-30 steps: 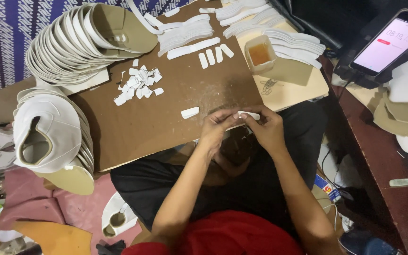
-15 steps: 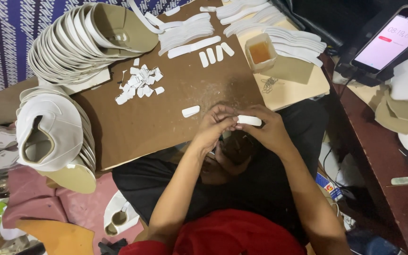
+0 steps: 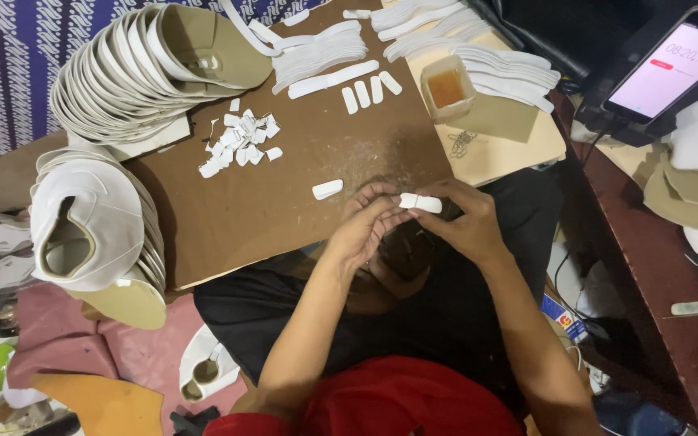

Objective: The person sits at a table and repeatedly picks up small white foam pieces, inserts a metal staple into each one, and places the finished pieces on the table. The person handles the pieces one at a time and continues the process throughout the clip.

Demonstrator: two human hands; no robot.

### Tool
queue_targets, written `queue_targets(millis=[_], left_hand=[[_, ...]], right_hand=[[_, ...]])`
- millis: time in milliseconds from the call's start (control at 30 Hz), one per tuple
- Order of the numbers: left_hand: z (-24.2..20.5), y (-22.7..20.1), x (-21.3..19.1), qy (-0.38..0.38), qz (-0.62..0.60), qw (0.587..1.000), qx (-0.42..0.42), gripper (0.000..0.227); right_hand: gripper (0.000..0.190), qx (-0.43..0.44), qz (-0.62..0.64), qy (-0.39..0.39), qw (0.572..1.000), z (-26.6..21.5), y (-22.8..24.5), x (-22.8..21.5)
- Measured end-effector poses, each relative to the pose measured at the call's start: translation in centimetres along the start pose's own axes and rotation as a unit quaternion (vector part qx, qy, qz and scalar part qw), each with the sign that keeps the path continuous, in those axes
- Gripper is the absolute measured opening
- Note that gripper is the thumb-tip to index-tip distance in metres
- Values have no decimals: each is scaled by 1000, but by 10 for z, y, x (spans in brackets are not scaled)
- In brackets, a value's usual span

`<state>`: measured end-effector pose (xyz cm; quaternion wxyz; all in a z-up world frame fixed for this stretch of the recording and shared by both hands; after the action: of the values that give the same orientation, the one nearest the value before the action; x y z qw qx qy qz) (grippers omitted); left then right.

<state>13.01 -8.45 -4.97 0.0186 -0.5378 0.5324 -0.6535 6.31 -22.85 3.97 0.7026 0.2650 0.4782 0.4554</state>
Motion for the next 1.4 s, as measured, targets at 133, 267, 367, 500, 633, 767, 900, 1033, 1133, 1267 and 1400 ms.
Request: queue_targets(millis=[133, 267, 367, 500, 633, 767, 900, 1033, 1133, 1267, 1400], left_hand=[[-11, -16, 23, 17, 11, 999, -25, 25], [-4, 4, 9, 61, -17, 997, -51, 31], [-5, 6, 2, 53, -8, 997, -62, 32], [-8, -3, 1, 33, 48, 996, -66, 37], [-10, -6, 3, -7, 154, 987, -37, 26], [-7, 16, -13, 3, 45, 998, -32, 23], [-3, 46, -28, 18, 35, 999, -30, 28], [-5, 38, -21, -28, 105, 994, 26, 26], [-9, 28, -20, -63, 187, 979, 48, 22], [-11, 24, -17, -73, 227, 969, 63, 19], [-12, 28, -21, -29, 147, 987, 61, 19]], right_hand=[[26, -6, -6, 2, 1000, 4, 9, -1], [26, -9, -16, 24, 1000, 8, 15, 0], [21, -7, -32, 38, 999, 10, 17, 0], [18, -10, -60, 59, 996, 9, 18, 3], [20, 1, -50, 77, 996, 8, 14, 9], [19, 110, 91, 36, 989, -3, -20, 12], [11, 188, 221, -6, 957, -18, -47, 28], [13, 218, 207, -15, 954, -20, -48, 32], [16, 238, 166, -22, 957, -23, -47, 30], [17, 263, 131, -22, 956, -29, -51, 30], [16, 294, 137, -17, 946, -37, -69, 31]])
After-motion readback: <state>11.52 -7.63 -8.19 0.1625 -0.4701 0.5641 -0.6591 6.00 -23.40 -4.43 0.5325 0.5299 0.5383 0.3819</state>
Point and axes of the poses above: each hand's wrist, its own z-axis towards the middle knuckle, its own x-axis out of the palm, y = z × x, the point moved 9 cm from there along z, towards the middle knuckle, and after that the axes turned 15 degrees about y, right-handed, at the moved point
